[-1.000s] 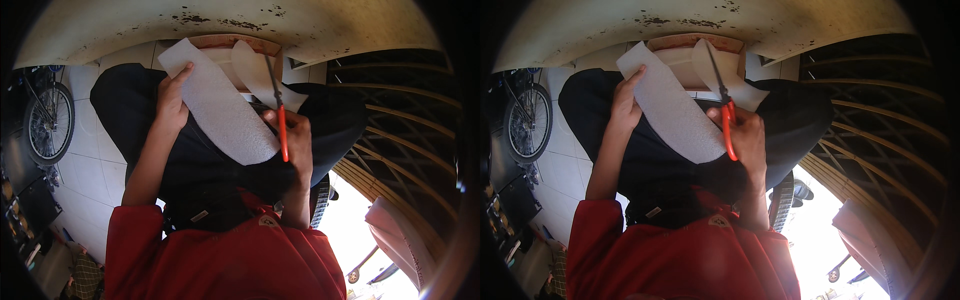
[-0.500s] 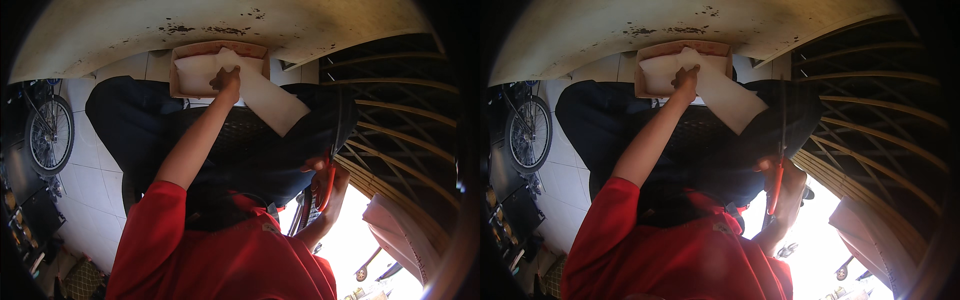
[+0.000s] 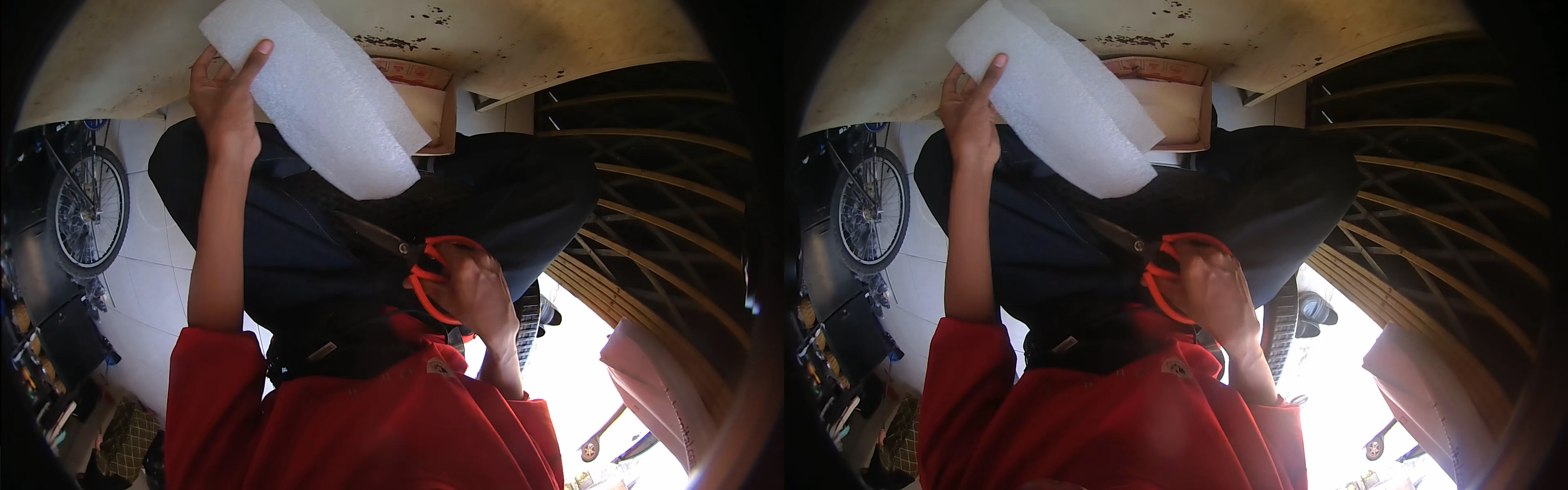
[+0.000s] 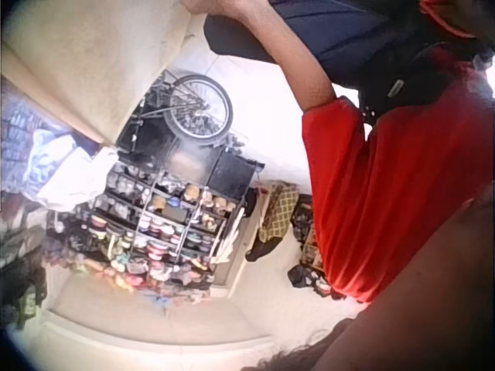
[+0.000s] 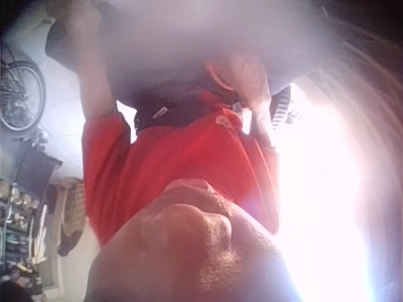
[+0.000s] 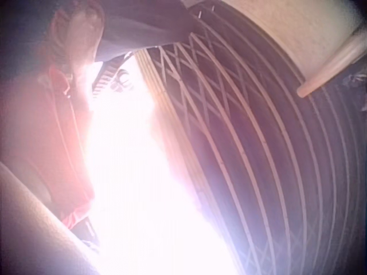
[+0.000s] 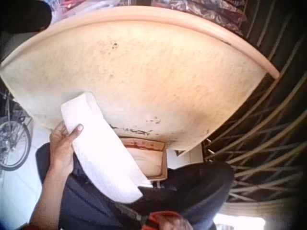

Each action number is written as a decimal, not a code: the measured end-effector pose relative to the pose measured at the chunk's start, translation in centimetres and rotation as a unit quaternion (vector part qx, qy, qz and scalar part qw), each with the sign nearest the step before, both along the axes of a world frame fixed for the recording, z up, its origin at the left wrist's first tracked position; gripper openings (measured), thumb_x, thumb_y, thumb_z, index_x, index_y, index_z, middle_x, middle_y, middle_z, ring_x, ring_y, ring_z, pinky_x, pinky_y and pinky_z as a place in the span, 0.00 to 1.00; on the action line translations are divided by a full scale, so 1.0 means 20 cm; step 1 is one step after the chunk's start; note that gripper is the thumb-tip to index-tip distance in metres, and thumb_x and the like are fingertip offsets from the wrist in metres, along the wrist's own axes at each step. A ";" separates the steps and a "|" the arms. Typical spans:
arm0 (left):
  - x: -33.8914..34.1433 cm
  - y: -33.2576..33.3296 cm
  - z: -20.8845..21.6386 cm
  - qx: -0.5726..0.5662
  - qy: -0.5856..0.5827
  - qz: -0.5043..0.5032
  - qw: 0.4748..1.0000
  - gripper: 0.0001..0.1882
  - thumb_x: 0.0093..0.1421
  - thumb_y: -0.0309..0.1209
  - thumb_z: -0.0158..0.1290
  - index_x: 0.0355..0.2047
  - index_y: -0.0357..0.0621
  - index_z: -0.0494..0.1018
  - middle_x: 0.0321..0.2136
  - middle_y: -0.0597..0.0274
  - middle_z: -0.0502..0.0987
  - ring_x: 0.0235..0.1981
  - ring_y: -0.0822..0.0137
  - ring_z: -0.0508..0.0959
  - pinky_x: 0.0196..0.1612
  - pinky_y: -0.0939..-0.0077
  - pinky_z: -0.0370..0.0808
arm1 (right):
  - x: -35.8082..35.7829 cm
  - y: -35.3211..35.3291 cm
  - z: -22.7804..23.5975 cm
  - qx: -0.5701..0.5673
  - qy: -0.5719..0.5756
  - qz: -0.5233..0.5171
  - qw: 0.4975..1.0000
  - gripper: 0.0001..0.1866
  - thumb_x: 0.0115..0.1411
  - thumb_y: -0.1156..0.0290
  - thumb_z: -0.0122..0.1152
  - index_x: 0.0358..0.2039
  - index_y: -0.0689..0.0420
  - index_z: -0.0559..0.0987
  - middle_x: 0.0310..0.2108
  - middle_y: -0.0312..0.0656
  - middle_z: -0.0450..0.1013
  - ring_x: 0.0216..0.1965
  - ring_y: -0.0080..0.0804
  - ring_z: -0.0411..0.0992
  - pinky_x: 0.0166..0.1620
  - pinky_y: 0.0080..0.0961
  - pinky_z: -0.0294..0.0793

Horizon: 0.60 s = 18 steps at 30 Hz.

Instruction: The person cuts a white foam sheet using shears, then places the cut piece into a small cardboard box.

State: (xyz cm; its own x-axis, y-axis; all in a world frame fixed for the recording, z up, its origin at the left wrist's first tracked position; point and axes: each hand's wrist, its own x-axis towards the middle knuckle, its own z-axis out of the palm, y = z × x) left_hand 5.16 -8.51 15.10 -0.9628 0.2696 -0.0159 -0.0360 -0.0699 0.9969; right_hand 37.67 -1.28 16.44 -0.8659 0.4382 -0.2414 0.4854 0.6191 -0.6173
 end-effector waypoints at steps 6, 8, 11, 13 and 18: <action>-0.12 -0.22 0.05 -0.003 0.054 0.021 0.998 0.19 0.49 0.27 0.65 0.41 0.35 0.75 0.40 0.58 0.76 0.41 0.70 0.74 0.51 0.75 0.68 | -0.29 0.07 -0.31 0.137 0.047 0.086 0.986 0.23 0.44 0.68 0.71 0.42 0.58 0.75 0.29 0.46 0.77 0.32 0.43 0.77 0.37 0.35 0.76; -0.15 -0.25 0.04 0.100 -0.012 0.048 0.994 0.16 0.50 0.29 0.62 0.38 0.35 0.75 0.40 0.58 0.74 0.43 0.68 0.72 0.52 0.72 0.67 | -0.33 0.06 -0.45 0.141 0.063 0.094 0.984 0.23 0.44 0.68 0.70 0.41 0.57 0.75 0.32 0.45 0.76 0.34 0.42 0.76 0.37 0.34 0.76; -0.18 -0.28 0.06 0.180 -0.079 0.076 0.977 0.16 0.50 0.29 0.54 0.40 0.35 0.72 0.42 0.55 0.71 0.48 0.61 0.69 0.55 0.67 0.65 | -0.33 0.02 -0.51 0.145 0.034 0.107 0.983 0.20 0.44 0.69 0.69 0.39 0.56 0.75 0.32 0.44 0.75 0.34 0.40 0.76 0.36 0.33 0.77; -0.19 -0.31 0.09 0.228 -0.102 0.073 0.965 0.20 0.50 0.28 0.54 0.43 0.34 0.70 0.42 0.54 0.70 0.48 0.59 0.69 0.56 0.67 0.64 | -0.33 -0.01 -0.53 0.173 -0.003 0.109 0.979 0.18 0.45 0.70 0.68 0.38 0.57 0.75 0.31 0.44 0.75 0.34 0.39 0.76 0.36 0.32 0.77; -0.23 -0.36 0.18 0.244 -0.042 0.040 0.968 0.25 0.50 0.26 0.51 0.51 0.33 0.65 0.46 0.50 0.69 0.52 0.54 0.68 0.58 0.63 0.63 | -0.31 -0.09 -0.51 0.296 -0.138 0.117 0.938 0.06 0.54 0.70 0.57 0.32 0.54 0.77 0.30 0.40 0.74 0.32 0.35 0.76 0.36 0.28 0.76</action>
State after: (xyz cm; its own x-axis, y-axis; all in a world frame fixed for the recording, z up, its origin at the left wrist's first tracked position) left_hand 0.61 -15.68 18.70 -0.9819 0.1887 0.0144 -0.0911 -0.5377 0.8382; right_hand 31.43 -3.07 6.19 -0.8956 0.3712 -0.2450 0.3833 0.9236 -0.0019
